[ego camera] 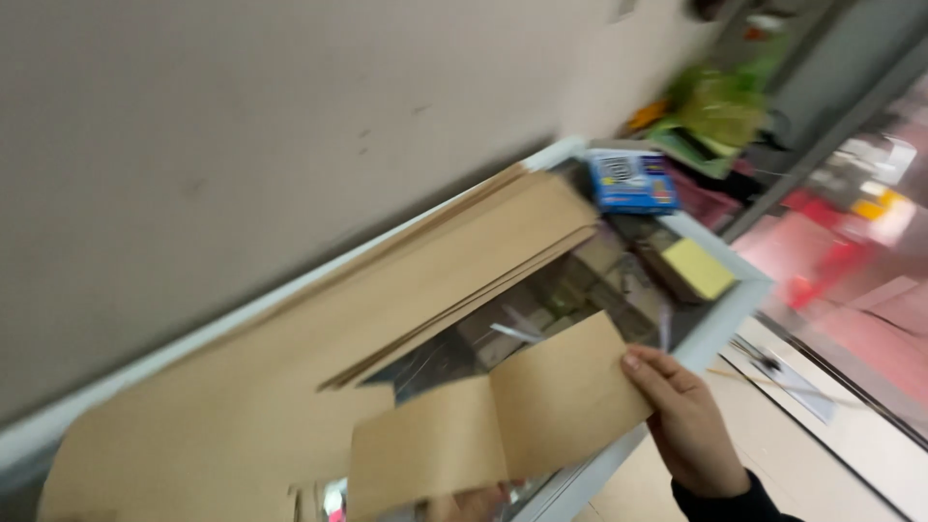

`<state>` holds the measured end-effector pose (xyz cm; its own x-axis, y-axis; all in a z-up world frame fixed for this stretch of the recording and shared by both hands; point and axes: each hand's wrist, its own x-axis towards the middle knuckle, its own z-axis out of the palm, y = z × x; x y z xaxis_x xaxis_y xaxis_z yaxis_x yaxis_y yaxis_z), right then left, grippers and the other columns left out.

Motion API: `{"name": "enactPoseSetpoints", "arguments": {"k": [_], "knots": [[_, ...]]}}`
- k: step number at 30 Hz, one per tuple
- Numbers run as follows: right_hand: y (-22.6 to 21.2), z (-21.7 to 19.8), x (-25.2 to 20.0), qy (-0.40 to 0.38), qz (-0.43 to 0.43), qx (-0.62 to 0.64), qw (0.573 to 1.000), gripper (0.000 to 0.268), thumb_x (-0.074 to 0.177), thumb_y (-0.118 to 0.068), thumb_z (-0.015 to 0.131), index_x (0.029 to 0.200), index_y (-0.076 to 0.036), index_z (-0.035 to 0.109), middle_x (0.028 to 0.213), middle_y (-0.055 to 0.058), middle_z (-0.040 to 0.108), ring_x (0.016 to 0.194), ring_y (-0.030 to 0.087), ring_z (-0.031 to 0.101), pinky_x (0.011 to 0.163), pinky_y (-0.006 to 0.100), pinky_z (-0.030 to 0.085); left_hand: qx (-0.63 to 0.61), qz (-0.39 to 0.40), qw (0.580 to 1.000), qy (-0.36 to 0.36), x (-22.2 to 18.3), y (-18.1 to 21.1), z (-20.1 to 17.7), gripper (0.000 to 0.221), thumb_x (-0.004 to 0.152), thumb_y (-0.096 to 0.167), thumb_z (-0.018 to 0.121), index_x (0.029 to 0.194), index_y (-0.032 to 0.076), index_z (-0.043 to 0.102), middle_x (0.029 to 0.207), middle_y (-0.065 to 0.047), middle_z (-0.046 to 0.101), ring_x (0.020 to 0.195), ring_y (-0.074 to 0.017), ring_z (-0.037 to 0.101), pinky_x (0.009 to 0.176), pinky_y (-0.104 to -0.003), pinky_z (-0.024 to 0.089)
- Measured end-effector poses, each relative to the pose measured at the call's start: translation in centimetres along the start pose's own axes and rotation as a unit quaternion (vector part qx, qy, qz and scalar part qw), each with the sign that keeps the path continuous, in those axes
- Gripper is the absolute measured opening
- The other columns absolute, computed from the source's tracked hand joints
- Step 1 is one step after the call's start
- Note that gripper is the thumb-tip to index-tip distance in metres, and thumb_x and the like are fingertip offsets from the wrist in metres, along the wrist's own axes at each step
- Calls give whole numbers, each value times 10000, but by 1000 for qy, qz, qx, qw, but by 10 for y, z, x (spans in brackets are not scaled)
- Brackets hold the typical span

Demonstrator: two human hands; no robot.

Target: Cutting strips of brown paper with scissors and folding them into small pouches for packaging.

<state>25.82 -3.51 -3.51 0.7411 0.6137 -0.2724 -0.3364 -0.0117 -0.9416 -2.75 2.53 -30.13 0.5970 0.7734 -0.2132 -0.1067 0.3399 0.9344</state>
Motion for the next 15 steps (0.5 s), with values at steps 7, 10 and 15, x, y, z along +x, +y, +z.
{"name": "enactPoseSetpoints", "arguments": {"k": [7,10,15], "knots": [[16,26,55,-126,15,-41,991,275,1053,-125,582,1281,-14,690,1134,86,739,923,149,644,603,296,465,-60,36,946,316,-29,190,60,421,928,276,710,1249,23,811,1381,-98,784,1328,-131,680,1231,-301,419],[17,43,38,-131,-28,-194,972,303,1059,-28,512,1275,1,722,1197,124,753,997,174,665,885,268,514,25,92,905,415,-37,195,60,419,945,333,695,1239,51,792,1373,-65,770,1320,-137,661,1186,-275,420],[74,-9,82,-228,-375,-562,701,235,887,-195,663,1081,-116,770,1148,148,685,1209,346,582,1060,499,405,50,14,858,512,-40,185,52,382,937,418,697,864,83,865,954,-48,870,1024,-119,789,1016,-269,564]]}}
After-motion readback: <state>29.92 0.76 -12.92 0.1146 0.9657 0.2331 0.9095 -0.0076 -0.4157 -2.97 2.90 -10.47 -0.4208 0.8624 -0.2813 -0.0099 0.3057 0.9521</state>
